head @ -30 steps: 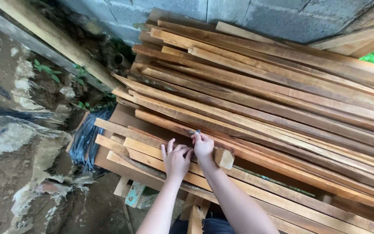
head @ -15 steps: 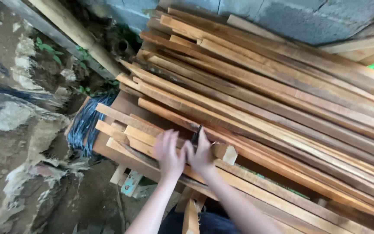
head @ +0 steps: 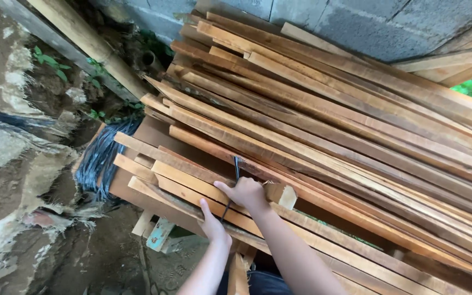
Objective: Tying bundles of thin wooden slats together using plastic strips in a workshop setting.
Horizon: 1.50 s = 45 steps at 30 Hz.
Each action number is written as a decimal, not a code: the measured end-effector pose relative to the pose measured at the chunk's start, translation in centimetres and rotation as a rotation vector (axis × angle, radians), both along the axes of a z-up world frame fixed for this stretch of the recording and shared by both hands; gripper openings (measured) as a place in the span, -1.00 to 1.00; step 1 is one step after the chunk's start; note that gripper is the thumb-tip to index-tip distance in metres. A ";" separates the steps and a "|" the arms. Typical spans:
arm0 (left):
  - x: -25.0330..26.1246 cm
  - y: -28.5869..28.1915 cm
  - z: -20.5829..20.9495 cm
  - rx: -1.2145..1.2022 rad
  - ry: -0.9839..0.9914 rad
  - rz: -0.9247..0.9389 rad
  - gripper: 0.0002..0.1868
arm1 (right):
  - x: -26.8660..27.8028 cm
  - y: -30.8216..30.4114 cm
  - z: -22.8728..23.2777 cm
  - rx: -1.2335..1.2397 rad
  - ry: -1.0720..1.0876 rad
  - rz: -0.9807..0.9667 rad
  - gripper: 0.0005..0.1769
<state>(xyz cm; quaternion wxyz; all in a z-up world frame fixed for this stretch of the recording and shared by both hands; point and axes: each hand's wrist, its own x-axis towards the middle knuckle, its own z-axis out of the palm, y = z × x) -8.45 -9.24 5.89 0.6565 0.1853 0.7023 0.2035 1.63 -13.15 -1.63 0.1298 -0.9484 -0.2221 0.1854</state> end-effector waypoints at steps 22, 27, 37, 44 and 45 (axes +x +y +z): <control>-2.9 1.2 -4.3 0.699 0.347 -0.391 -0.22 | -3.4 -3.9 5.8 0.507 -0.145 0.303 -0.16; -4.0 2.0 -1.8 1.406 0.555 -1.011 -0.19 | -6.5 -8.4 4.1 0.256 -0.299 0.477 0.03; -5.2 0.6 -4.7 1.409 0.708 -1.369 -0.34 | -6.7 -8.6 3.9 0.297 -0.293 0.483 0.01; -5.6 1.0 -5.1 1.448 0.675 -1.378 -0.33 | -6.6 -8.5 4.7 0.343 -0.286 0.445 -0.05; -5.6 1.3 -5.0 1.453 0.663 -1.381 -0.34 | -6.6 -8.3 4.8 0.351 -0.277 0.432 -0.06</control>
